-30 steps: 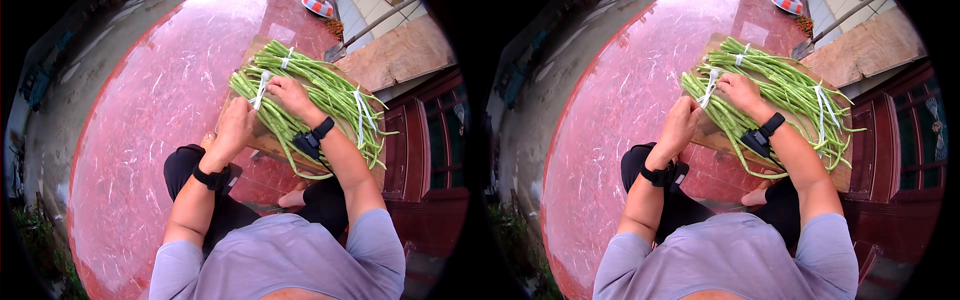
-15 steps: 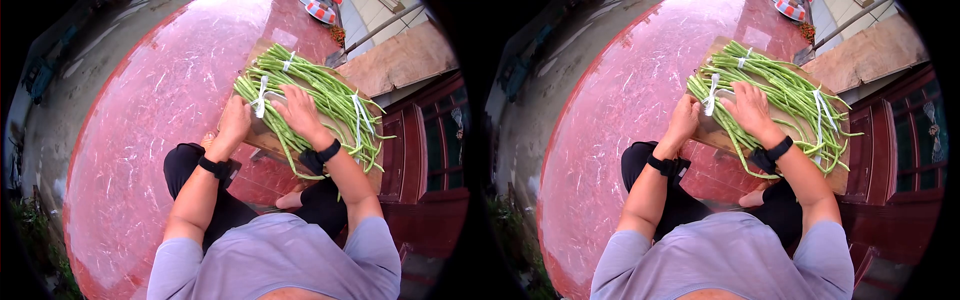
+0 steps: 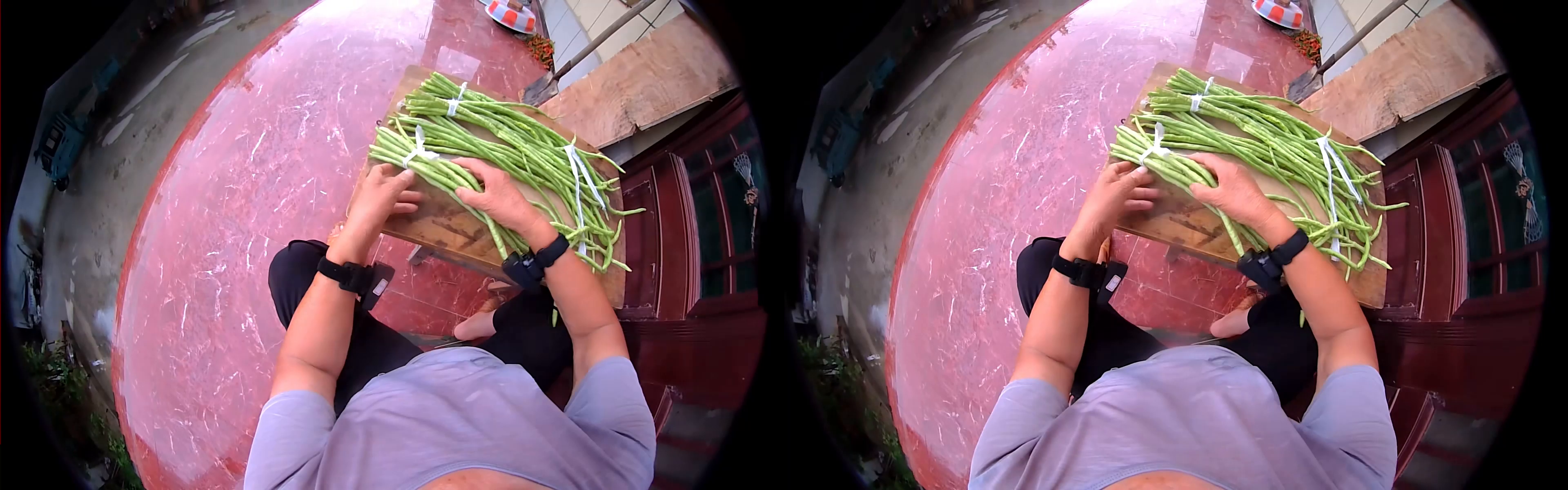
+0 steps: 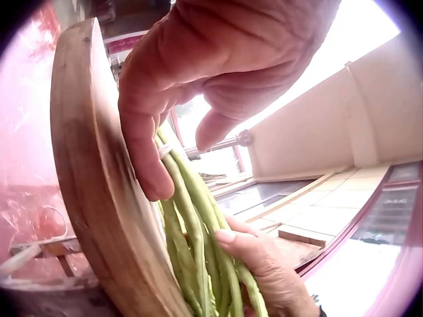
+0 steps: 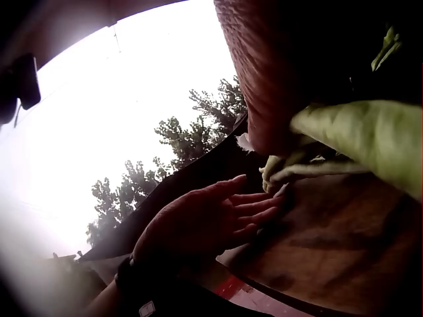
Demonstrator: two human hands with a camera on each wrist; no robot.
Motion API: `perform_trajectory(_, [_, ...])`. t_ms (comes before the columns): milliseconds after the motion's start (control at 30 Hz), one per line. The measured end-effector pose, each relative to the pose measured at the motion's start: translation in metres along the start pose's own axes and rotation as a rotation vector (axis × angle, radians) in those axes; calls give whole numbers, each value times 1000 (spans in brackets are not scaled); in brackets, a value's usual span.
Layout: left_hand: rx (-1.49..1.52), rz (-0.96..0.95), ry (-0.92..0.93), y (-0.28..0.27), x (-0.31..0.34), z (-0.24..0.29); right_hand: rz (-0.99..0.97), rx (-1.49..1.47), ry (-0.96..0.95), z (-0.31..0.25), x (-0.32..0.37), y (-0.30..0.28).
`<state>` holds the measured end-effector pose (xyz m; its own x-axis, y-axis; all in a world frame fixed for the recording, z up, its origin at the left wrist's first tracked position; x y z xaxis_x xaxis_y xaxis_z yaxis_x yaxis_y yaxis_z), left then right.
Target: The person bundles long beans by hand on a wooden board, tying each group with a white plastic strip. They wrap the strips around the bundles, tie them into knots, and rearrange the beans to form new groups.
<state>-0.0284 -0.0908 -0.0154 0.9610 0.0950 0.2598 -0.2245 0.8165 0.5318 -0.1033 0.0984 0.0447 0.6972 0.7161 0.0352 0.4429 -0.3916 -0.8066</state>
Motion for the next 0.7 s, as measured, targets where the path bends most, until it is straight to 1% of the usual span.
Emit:
perform_trajectory(33, [108,-92,-40,4,0,-2,-62,-151,15,5,1,-4])
perform_trajectory(100, [205,-158,12,22,6,-1,-185,-451,44,6,6,-14])
perform_trajectory(133, [254,-191,38,34,9,1,-211,-526,45,4,7,-18])
perform_trajectory(233, [437,-334,285,60,11,12,-225,-646,53,7,11,-28])
perform_trajectory(267, [332,-171,438,58,10,12,-255,-734,63,8,12,-30])
perform_trajectory(367, [-48,-76,697,52,0,17,-297,-878,105,14,13,-34])
perform_trajectory(400, [43,-93,675,55,-3,17,-303,-905,95,11,15,-38])
perform_trajectory(500, [139,-190,588,61,-8,24,-316,-985,109,17,21,-38])
perform_trajectory(600, [190,-356,598,68,-17,22,-357,-1037,150,21,24,-30])
perform_trajectory(700, [540,-474,415,79,-19,14,-359,-1049,188,13,28,-28])
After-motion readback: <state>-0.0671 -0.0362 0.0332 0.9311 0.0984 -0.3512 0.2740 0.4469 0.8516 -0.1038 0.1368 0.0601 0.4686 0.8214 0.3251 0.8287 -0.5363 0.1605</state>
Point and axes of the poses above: each hand's wrist, its own x-axis away from the middle knuckle, its own y-axis out of the palm, z = x × y, the point moved 4 cm from there along -x, towards the middle knuckle, and after that the axes turned 14 degrees about x, right-handed, at the moved point
